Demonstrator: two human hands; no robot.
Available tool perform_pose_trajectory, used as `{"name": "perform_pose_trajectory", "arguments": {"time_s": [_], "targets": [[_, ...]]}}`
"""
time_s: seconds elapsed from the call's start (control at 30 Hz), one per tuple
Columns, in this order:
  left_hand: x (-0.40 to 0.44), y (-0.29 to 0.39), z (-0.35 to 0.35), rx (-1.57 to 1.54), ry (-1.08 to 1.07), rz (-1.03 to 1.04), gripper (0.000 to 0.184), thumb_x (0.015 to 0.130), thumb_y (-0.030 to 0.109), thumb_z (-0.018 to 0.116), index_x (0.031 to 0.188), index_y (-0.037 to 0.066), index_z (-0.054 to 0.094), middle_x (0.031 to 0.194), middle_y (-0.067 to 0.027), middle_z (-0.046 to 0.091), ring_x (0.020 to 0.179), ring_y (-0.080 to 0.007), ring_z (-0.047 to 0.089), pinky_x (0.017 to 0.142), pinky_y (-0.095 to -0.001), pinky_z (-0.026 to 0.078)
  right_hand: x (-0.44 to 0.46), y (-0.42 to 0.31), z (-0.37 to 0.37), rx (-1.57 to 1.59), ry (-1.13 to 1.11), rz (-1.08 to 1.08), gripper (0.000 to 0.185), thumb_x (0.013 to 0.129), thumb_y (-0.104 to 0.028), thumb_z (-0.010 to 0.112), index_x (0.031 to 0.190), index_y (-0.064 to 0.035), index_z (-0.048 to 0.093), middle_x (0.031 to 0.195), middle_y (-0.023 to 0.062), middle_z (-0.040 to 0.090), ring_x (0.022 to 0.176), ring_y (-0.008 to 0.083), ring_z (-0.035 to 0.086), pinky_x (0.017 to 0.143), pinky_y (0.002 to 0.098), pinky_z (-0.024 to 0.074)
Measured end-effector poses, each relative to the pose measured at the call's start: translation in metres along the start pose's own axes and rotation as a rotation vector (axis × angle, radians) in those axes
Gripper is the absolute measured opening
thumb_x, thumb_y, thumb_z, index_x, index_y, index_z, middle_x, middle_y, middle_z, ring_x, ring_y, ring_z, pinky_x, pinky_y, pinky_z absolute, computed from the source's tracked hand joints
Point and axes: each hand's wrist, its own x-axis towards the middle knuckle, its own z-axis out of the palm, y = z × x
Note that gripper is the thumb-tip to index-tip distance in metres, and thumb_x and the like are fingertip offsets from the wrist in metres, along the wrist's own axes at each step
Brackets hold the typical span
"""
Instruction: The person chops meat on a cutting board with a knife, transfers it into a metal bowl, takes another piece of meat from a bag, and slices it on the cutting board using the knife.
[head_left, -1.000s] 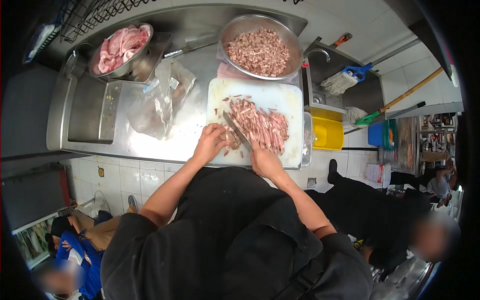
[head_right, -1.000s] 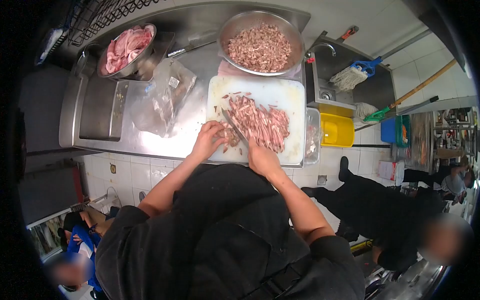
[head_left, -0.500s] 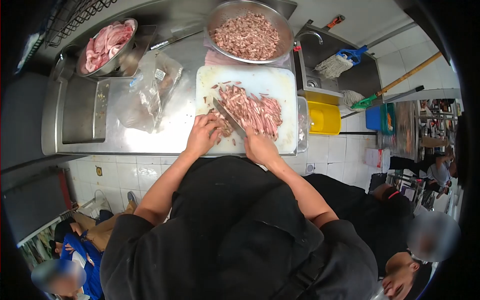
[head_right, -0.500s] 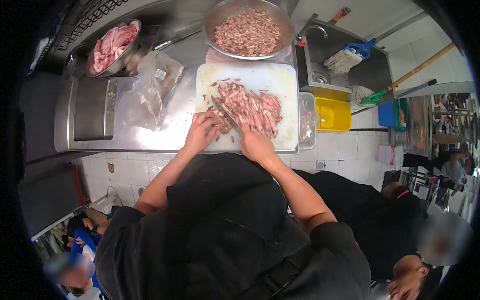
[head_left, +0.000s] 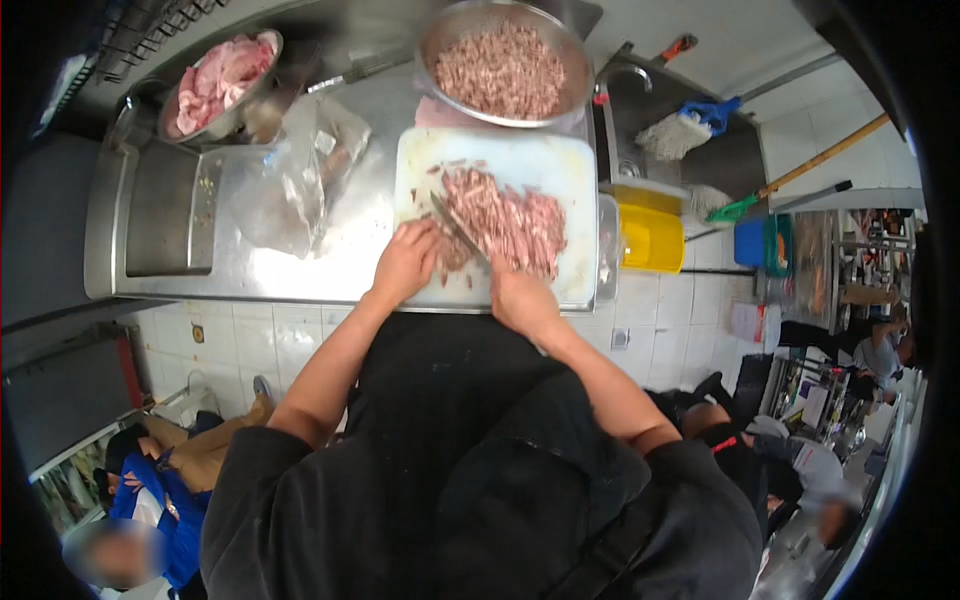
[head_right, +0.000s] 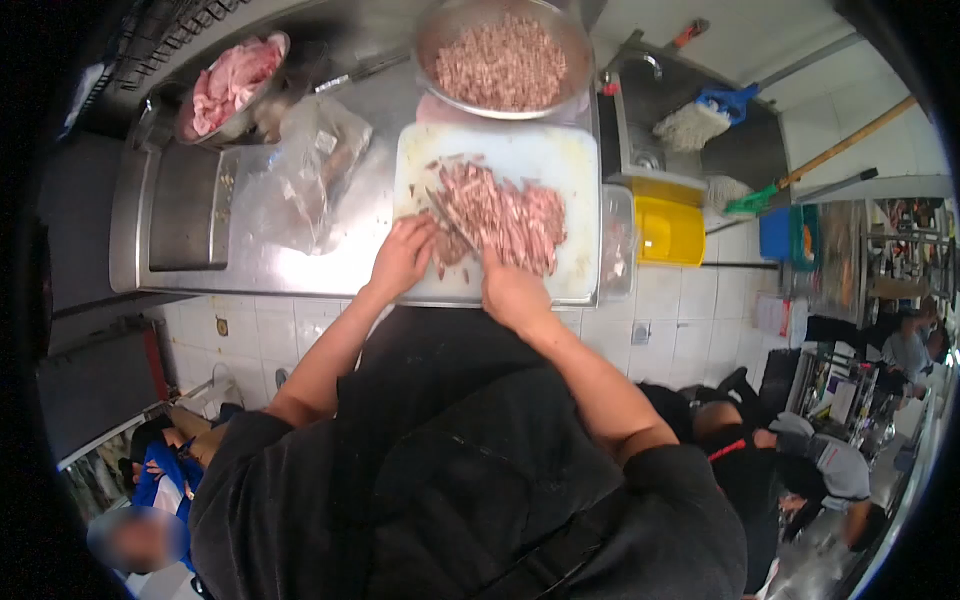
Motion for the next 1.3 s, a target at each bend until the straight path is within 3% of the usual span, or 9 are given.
{"name": "perform_pose_trajectory", "arguments": {"time_s": [0.2, 0.3, 0.37, 0.43, 0.5, 0.67, 0.77, 0.97, 1.3], "targets": [[0.021, -0.007, -0.009, 0.125, -0.091, 0.077, 0.029, 0.084, 0.016, 0.071, 0.109, 0.001, 0.070, 0.119, -0.0140, 0.064, 0.114, -0.0330, 0.057, 0.099, -0.0403, 0.049, 0.011, -0.024, -0.019, -0.070, -0.013, 0.016, 0.022, 0.089, -0.006, 0.050, 0.109, 0.0019, 0.050, 0.086, 0.0290, 0.070, 0.080, 0.0465, 0.070, 0.073, 0.0582, 0.0537], [0.022, -0.014, -0.005, 0.096, -0.132, 0.038, 0.029, 0.084, 0.016, 0.071, 0.110, 0.001, 0.070, 0.118, -0.0138, 0.064, 0.115, -0.0334, 0.056, 0.099, -0.0407, 0.049, 0.005, -0.021, -0.010, -0.062, 0.030, -0.006, 0.020, 0.092, -0.008, 0.050, 0.109, 0.0013, 0.048, 0.074, 0.0294, 0.068, 0.071, 0.0491, 0.068, 0.068, 0.0600, 0.0526], [0.023, -0.016, -0.001, 0.045, -0.147, 0.021, 0.030, 0.084, 0.015, 0.072, 0.110, 0.000, 0.070, 0.118, -0.0139, 0.065, 0.115, -0.0335, 0.057, 0.098, -0.0405, 0.050, 0.003, -0.024, -0.018, -0.068, -0.087, 0.058, 0.023, 0.089, -0.003, 0.049, 0.111, 0.0018, 0.049, 0.085, 0.0274, 0.071, 0.083, 0.0458, 0.071, 0.075, 0.0571, 0.0536], [0.022, -0.018, 0.002, -0.018, -0.150, 0.031, 0.030, 0.084, 0.014, 0.072, 0.110, 0.000, 0.070, 0.117, -0.0139, 0.065, 0.114, -0.0331, 0.057, 0.097, -0.0406, 0.050, 0.004, -0.023, -0.012, -0.081, -0.137, 0.098, 0.024, 0.089, -0.003, 0.049, 0.112, 0.0020, 0.048, 0.085, 0.0277, 0.071, 0.084, 0.0457, 0.071, 0.077, 0.0569, 0.0533], [0.024, -0.022, 0.000, -0.037, -0.170, 0.014, 0.030, 0.084, 0.014, 0.072, 0.110, 0.000, 0.070, 0.118, -0.0137, 0.066, 0.114, -0.0328, 0.057, 0.097, -0.0406, 0.050, 0.014, -0.010, 0.019, -0.016, 0.001, 0.062, 0.024, 0.089, -0.004, 0.050, 0.113, 0.0019, 0.048, 0.086, 0.0285, 0.070, 0.084, 0.0464, 0.070, 0.078, 0.0581, 0.0527], [0.033, -0.023, -0.012, -0.099, -0.228, 0.035, 0.026, 0.086, 0.012, 0.071, 0.109, 0.001, 0.071, 0.117, -0.0128, 0.066, 0.113, -0.0324, 0.058, 0.097, -0.0399, 0.051, 0.046, -0.012, 0.015, 0.010, -0.029, 0.073, 0.023, 0.091, -0.006, 0.049, 0.113, 0.0018, 0.047, 0.087, 0.0297, 0.070, 0.083, 0.0471, 0.070, 0.076, 0.0593, 0.0522], [0.028, -0.027, -0.014, -0.241, -0.196, -0.021, 0.022, 0.087, 0.009, 0.070, 0.108, 0.002, 0.071, 0.114, -0.0124, 0.066, 0.110, -0.0326, 0.059, 0.095, -0.0396, 0.051, 0.036, -0.023, -0.002, 0.003, -0.030, 0.081, 0.023, 0.090, -0.005, 0.049, 0.112, 0.0018, 0.048, 0.086, 0.0301, 0.070, 0.083, 0.0472, 0.070, 0.075, 0.0592, 0.0523], [0.022, -0.026, -0.011, -0.115, -0.175, 0.054, 0.017, 0.087, 0.005, 0.071, 0.103, 0.002, 0.072, 0.109, -0.0115, 0.068, 0.104, -0.0313, 0.062, 0.090, -0.0402, 0.053, 0.014, -0.038, -0.023, -0.037, -0.091, 0.051, 0.019, 0.090, -0.004, 0.048, 0.108, 0.0020, 0.048, 0.084, 0.0296, 0.070, 0.083, 0.0469, 0.070, 0.074, 0.0587, 0.0527], [0.017, -0.028, 0.000, -0.137, -0.075, 0.055, 0.016, 0.084, 0.002, 0.072, 0.100, 0.001, 0.073, 0.104, -0.0132, 0.071, 0.100, -0.0323, 0.064, 0.086, -0.0389, 0.054, 0.043, -0.024, 0.005, -0.024, -0.101, 0.034, 0.018, 0.092, -0.005, 0.044, 0.108, 0.0032, 0.048, 0.087, 0.0305, 0.070, 0.084, 0.0473, 0.070, 0.074, 0.0592, 0.0529]]}}
